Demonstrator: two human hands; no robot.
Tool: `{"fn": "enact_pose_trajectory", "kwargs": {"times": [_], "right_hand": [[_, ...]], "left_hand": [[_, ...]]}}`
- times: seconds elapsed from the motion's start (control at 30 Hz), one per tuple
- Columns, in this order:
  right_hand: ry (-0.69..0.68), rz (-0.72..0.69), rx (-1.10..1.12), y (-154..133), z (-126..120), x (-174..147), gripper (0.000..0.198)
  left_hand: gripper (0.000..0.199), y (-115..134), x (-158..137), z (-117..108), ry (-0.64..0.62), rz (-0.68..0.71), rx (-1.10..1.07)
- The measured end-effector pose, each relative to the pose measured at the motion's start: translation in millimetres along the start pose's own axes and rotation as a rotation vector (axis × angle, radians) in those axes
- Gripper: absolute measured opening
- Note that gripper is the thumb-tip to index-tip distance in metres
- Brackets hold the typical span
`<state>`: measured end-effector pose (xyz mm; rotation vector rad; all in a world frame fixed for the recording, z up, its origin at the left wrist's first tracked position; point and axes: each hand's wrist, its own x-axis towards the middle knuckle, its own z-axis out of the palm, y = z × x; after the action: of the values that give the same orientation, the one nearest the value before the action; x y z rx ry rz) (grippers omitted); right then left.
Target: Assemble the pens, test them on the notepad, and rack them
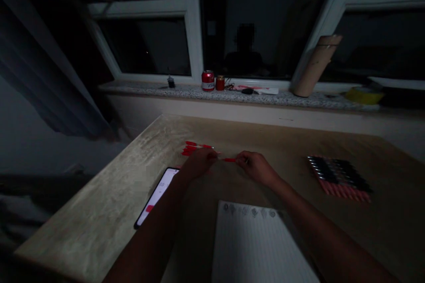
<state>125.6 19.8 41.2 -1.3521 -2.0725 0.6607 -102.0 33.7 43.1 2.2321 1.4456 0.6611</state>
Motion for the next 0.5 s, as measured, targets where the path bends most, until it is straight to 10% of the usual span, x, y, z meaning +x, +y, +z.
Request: {"fn": "enact_pose_trajectory", "kwargs": {"times": [0.5], "right_hand": [[0.267,0.255,0.396,31.3,-30.2,-46.5,0.032]], "left_hand": [[0.048,44.8,27.3,65.6,0.198,-0.343,-1.250]]}}
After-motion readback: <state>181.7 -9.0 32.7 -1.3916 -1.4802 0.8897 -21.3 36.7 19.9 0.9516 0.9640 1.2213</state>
